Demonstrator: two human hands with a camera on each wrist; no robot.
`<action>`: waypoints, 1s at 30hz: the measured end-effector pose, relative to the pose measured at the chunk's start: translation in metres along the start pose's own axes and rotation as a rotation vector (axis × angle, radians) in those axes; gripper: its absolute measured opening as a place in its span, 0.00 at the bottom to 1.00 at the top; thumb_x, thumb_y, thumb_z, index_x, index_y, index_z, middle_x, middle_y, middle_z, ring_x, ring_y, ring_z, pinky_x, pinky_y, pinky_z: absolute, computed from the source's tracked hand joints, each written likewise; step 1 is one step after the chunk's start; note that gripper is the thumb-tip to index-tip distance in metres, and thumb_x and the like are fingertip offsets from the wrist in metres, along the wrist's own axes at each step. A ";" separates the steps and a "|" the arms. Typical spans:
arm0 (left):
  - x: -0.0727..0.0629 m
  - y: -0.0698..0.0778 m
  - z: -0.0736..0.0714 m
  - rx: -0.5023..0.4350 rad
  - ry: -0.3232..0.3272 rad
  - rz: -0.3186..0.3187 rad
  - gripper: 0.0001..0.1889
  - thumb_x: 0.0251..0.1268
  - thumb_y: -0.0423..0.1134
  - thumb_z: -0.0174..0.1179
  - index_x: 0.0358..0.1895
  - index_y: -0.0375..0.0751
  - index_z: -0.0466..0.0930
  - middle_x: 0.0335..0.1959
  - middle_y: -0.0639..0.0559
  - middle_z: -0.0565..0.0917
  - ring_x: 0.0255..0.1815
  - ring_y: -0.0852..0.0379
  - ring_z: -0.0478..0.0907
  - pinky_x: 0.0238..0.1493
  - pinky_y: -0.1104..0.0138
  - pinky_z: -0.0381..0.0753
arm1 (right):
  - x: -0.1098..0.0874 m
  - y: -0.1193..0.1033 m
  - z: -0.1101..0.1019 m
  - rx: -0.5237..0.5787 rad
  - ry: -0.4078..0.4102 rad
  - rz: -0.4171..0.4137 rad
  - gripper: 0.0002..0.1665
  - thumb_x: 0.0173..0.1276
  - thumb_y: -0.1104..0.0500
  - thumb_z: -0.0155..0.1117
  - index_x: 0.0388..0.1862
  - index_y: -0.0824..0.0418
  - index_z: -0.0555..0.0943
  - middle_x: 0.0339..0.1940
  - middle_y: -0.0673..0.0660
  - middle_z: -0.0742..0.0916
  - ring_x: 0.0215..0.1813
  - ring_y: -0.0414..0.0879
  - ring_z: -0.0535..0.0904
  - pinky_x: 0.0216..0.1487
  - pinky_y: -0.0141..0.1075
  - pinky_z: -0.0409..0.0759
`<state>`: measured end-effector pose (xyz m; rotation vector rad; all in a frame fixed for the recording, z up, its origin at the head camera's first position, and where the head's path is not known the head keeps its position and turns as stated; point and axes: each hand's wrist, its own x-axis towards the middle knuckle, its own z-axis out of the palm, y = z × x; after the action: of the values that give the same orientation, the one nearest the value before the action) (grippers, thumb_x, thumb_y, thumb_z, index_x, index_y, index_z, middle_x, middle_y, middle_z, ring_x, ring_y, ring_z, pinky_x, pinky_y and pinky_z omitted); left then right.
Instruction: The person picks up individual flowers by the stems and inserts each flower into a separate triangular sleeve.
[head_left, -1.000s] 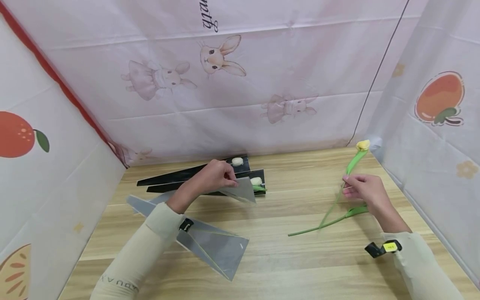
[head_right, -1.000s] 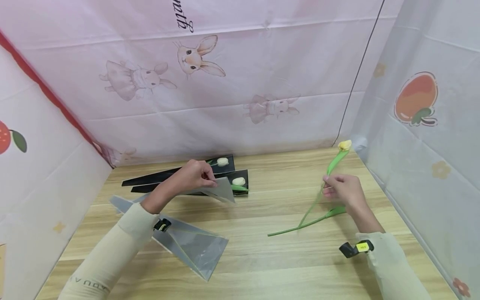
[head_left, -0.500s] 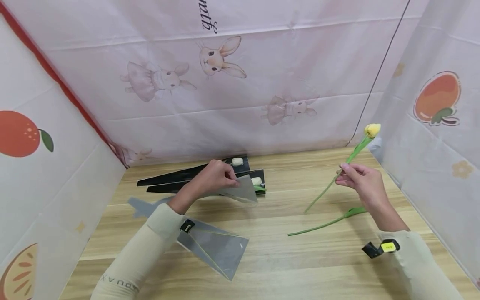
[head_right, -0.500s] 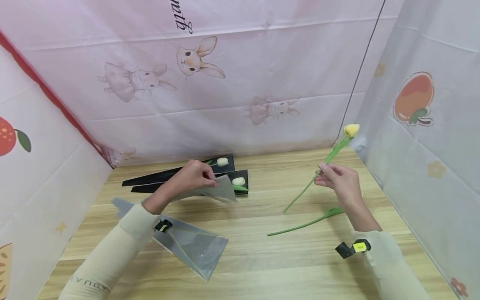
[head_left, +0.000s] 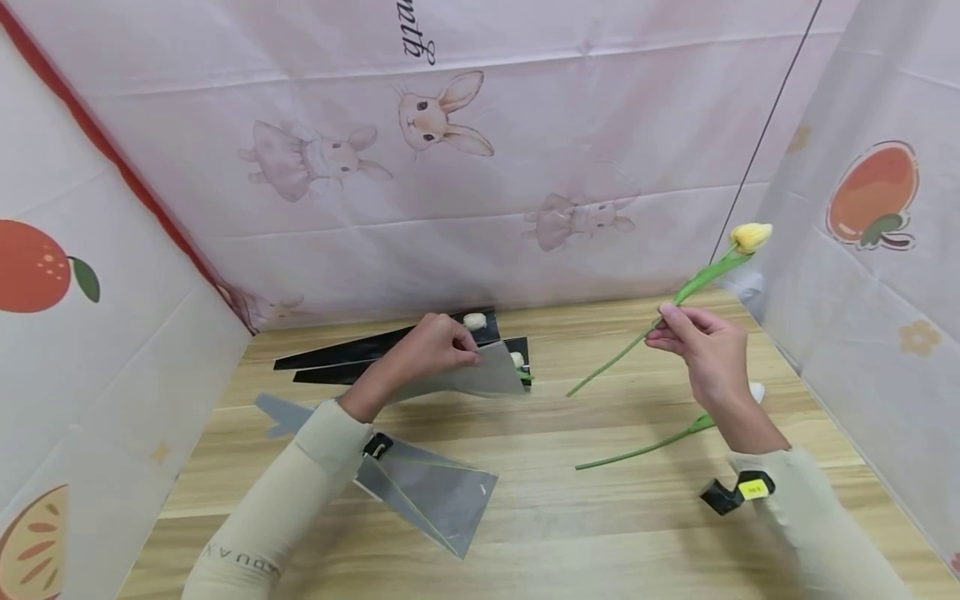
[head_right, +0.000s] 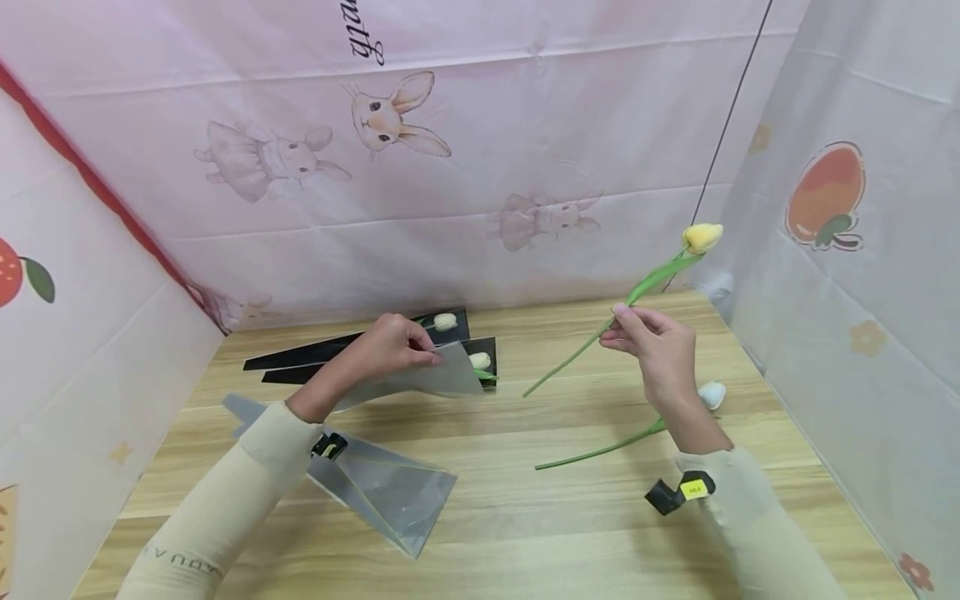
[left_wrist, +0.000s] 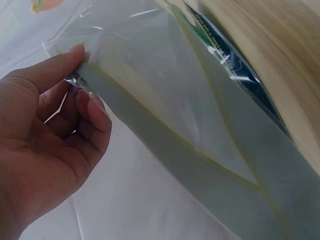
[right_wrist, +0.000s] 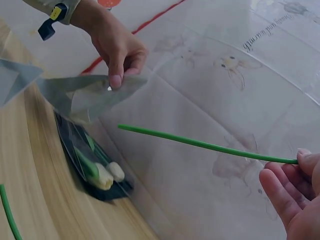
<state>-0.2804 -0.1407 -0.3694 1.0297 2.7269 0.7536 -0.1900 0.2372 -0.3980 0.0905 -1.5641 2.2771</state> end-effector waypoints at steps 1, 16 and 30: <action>0.000 0.001 -0.001 0.000 0.001 0.005 0.05 0.66 0.42 0.73 0.31 0.49 0.93 0.27 0.56 0.91 0.24 0.66 0.81 0.32 0.69 0.80 | 0.000 0.000 0.003 0.007 0.003 -0.009 0.07 0.72 0.67 0.68 0.41 0.71 0.89 0.27 0.56 0.91 0.29 0.46 0.91 0.37 0.38 0.89; -0.001 0.012 -0.008 -0.045 -0.014 -0.029 0.04 0.66 0.42 0.73 0.33 0.50 0.94 0.28 0.58 0.91 0.27 0.65 0.83 0.33 0.69 0.82 | 0.005 0.007 0.048 0.037 0.024 -0.106 0.05 0.70 0.68 0.70 0.34 0.70 0.89 0.25 0.58 0.90 0.26 0.47 0.90 0.35 0.40 0.89; 0.000 0.017 -0.019 -0.074 -0.018 0.007 0.06 0.67 0.42 0.72 0.31 0.49 0.94 0.28 0.54 0.92 0.21 0.63 0.75 0.27 0.70 0.73 | 0.007 0.014 0.068 0.029 0.039 -0.167 0.05 0.67 0.70 0.71 0.33 0.74 0.88 0.24 0.58 0.91 0.26 0.47 0.90 0.33 0.41 0.89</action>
<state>-0.2760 -0.1376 -0.3449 1.0253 2.6604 0.8356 -0.2118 0.1727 -0.3830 0.1765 -1.4467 2.1591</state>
